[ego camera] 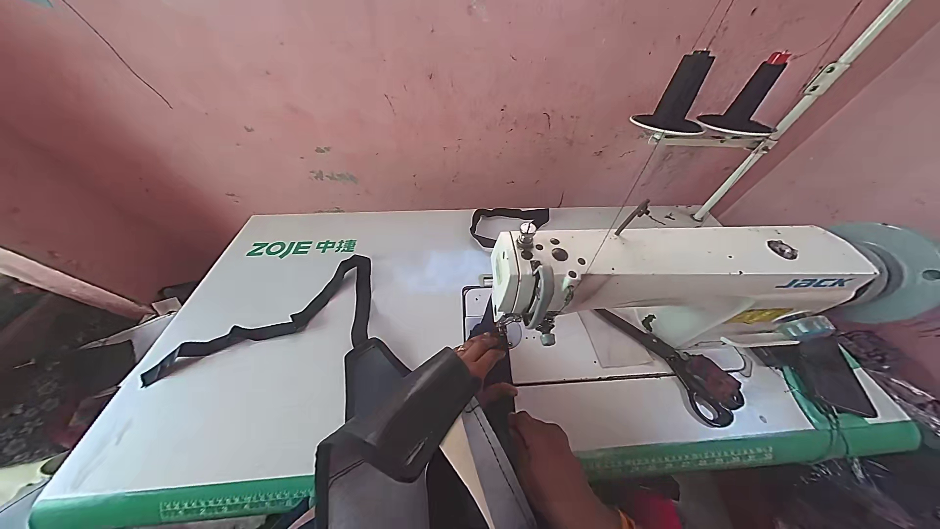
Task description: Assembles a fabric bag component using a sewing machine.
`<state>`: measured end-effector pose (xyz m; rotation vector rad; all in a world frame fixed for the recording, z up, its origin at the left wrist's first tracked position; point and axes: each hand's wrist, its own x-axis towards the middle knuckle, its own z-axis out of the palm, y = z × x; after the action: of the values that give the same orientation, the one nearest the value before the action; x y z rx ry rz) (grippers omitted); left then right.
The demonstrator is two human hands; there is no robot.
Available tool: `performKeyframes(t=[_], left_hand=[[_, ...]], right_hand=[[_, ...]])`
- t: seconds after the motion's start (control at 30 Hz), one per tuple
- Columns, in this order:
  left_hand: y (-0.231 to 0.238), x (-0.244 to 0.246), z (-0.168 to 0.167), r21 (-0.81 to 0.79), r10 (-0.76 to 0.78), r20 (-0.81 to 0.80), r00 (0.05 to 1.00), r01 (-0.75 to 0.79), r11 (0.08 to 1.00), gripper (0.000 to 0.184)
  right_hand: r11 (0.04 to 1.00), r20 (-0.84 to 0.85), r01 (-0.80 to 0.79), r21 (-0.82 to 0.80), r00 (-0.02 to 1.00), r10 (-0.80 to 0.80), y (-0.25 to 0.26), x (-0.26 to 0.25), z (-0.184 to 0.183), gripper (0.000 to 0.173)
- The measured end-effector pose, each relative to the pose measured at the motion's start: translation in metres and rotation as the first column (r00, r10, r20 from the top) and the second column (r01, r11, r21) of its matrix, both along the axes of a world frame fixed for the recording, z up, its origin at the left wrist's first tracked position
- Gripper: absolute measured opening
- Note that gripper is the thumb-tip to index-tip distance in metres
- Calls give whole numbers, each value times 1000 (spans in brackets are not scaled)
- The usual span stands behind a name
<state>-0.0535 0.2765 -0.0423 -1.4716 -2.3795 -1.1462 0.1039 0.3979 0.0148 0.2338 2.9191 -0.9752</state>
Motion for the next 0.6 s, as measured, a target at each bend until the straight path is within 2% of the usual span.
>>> performKeyframes(t=[0.07, 0.13, 0.23, 0.33, 0.53, 0.6], left_hand=[[1, 21, -10, 81, 84, -128, 988, -74, 994, 41], [0, 26, -12, 69, 85, -173, 981, -74, 995, 37], [-1, 17, -17, 89, 36, -152, 988, -22, 996, 41], [4, 8, -28, 154, 15, -195, 981, 16, 988, 45], [7, 4, -20, 168, -13, -128, 992, 34, 985, 39], [11, -3, -16, 176, -42, -97, 994, 59, 983, 36]], right_hand=[[1000, -156, -3, 16, 988, 5, 0, 12, -12, 19], [1000, -225, 4, 19, 974, 0, -2, 16, -17, 20], [1000, -262, 5, 12, 965, -1, -2, 15, -20, 20], [1000, -300, 11, 13, 954, -6, 0, 13, -23, 19], [998, -350, 60, 15, 935, -51, 0, 9, -23, 20], [997, -307, 83, -5, 948, -80, 3, 2, -18, 20]])
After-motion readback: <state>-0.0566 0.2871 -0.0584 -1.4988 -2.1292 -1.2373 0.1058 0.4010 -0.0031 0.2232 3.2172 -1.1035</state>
